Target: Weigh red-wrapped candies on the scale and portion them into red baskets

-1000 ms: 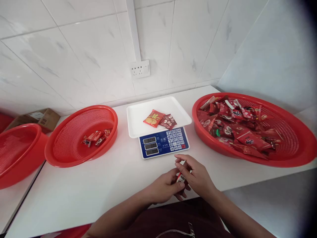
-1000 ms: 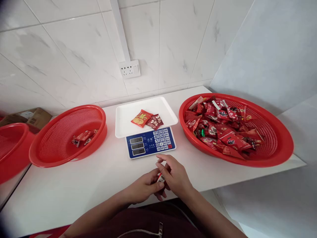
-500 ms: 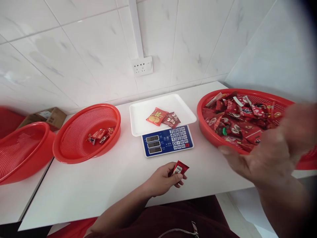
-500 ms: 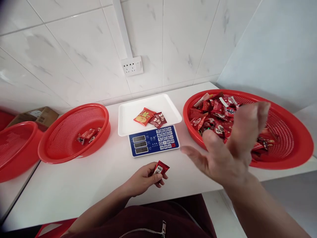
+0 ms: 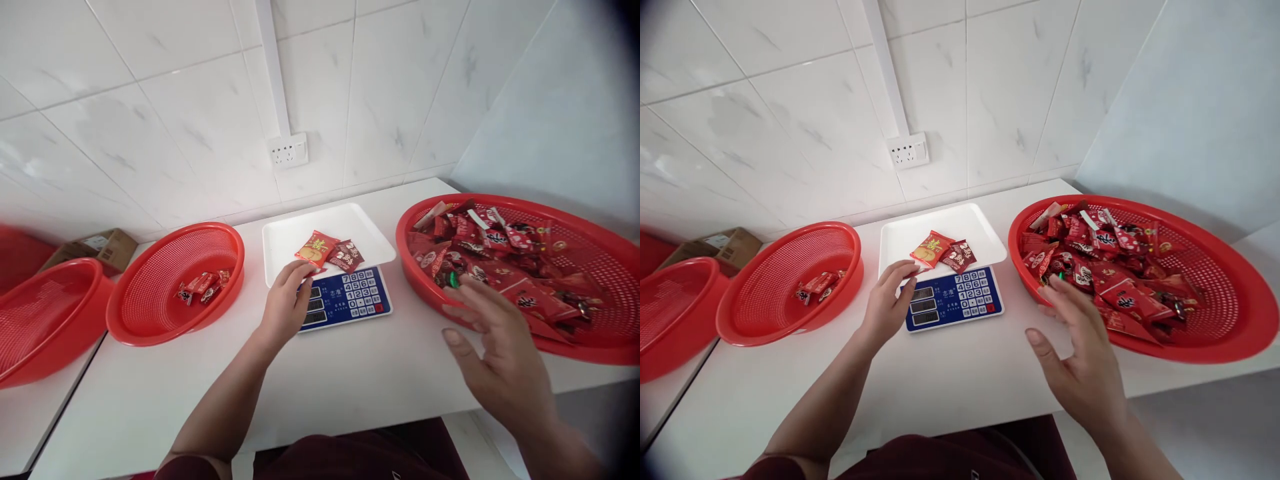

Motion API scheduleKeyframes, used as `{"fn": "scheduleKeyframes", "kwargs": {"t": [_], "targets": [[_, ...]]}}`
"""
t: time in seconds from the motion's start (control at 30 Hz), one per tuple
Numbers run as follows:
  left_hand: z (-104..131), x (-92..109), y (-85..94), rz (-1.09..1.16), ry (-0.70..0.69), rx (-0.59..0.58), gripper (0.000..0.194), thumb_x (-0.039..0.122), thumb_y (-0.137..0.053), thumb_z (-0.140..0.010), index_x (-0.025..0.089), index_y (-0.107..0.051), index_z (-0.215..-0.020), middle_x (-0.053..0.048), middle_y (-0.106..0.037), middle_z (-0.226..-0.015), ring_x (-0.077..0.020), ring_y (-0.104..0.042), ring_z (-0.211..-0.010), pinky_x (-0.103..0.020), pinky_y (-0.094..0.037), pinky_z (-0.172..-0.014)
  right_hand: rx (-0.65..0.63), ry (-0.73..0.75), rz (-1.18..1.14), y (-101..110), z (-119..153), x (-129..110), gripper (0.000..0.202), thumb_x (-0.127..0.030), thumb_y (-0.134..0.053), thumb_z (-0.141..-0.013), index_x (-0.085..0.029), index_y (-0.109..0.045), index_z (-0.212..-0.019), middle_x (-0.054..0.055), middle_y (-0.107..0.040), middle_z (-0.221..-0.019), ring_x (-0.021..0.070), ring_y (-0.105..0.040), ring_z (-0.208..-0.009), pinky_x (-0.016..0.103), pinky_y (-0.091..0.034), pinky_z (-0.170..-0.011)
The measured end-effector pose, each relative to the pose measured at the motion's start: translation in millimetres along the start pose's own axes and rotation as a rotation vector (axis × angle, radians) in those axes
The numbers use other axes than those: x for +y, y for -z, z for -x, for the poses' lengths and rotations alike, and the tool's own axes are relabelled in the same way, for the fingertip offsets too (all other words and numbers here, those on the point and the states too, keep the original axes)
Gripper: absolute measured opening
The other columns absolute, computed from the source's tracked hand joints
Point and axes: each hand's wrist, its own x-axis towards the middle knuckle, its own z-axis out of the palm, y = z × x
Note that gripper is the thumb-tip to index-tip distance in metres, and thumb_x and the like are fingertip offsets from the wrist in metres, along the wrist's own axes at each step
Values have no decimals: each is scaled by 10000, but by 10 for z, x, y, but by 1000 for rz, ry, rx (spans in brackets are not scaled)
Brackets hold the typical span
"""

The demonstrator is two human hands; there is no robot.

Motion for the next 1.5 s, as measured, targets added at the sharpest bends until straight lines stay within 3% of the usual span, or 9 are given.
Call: {"fn": "scheduleKeyframes", "kwargs": {"t": [0.1, 0.37, 0.73, 0.97, 1.1, 1.2, 1.3, 1.4, 1.5], "targets": [[-155, -100, -53, -158, -18, -62, 264, 157, -404, -897, 184, -560, -1109, -113, -558, -1183, -214, -535, -1102, -357, -475, -891, -108, -43, 45, 43, 153, 75, 415, -362, -514, -854, -312, -474, -1264, 104, -461, -1317, 233, -664, -839, 450, -573, -742], [-196, -71, -362, -324, -127, -81, 174, 186, -484, -871, 192, -616, -984, -63, -649, -949, -210, -570, -912, -368, -475, -829, -70, -84, -77, 128, 214, 56, 450, -310, -497, -867, -336, -414, -1309, 90, -468, -1297, 233, -630, -962, 394, -570, -757], [-247, -113, -419, -434, -157, -18, 224, 288, -492, -880, 202, -636, -1029, -119, -561, -1198, -277, -476, -1130, -476, -399, -948, -63, -121, -37, 182, 200, 181, 427, -375, -528, -842, -318, -466, -1260, 83, -485, -1310, 249, -636, -964, 442, -554, -791], [33, 79, -182, -161, -33, 6, 338, 328, -495, -881, 223, -505, -1201, -110, -485, -1303, -247, -453, -1213, -393, -483, -898, 254, -433, -546, 906, -38, 706, 268, -434, -377, -912, -454, -552, -1113, -13, -580, -1238, 257, -551, -1153, 496, -562, -811], [240, 68, -76, -106, 107, -2, 354, 366, -488, -873, 234, -498, -1202, -94, -501, -1295, -250, -471, -1209, -356, -526, -827, 293, -464, -416, 1307, -53, 984, 344, -438, -240, -949, -457, -478, -1198, -14, -563, -1271, 212, -559, -1149, 432, -591, -743], [322, 61, -71, -116, 128, -24, 365, 373, -490, -866, 229, -502, -1201, -96, -514, -1288, -258, -478, -1206, -344, -541, -789, 209, -485, -96, 1342, -154, 1013, 305, -477, -431, -889, -358, -545, -1145, 45, -634, -1166, 250, -627, -1040, 431, -563, -766], [344, 130, -101, -87, 158, -36, 359, 379, -487, -864, 239, -517, -1194, -89, -514, -1300, -268, -479, -1207, -295, -559, -661, -28, -488, 166, 1191, -362, 971, 369, -467, -621, -761, -246, -633, -1056, 86, -679, -1086, 293, -652, -960, 456, -524, -812], [352, 222, -132, -23, 180, -24, 355, 384, -491, -858, 243, -536, -1181, -86, -519, -1299, -276, -496, -1188, -239, -539, -513, -362, -420, 399, 990, -576, 969, 422, -385, -607, -761, -208, -601, -1144, 102, -647, -1160, 305, -611, -1035, 449, -494, -848], [373, 248, -138, 4, 163, -48, 351, 375, -502, -849, 239, -554, -1169, -93, -519, -1300, -279, -514, -1168, -202, -507, -423, -487, -393, 490, 871, -719, 1005, 415, -245, -612, -722, -219, -608, -1137, 86, -672, -1097, 304, -612, -1021, 412, -501, -804]]}}
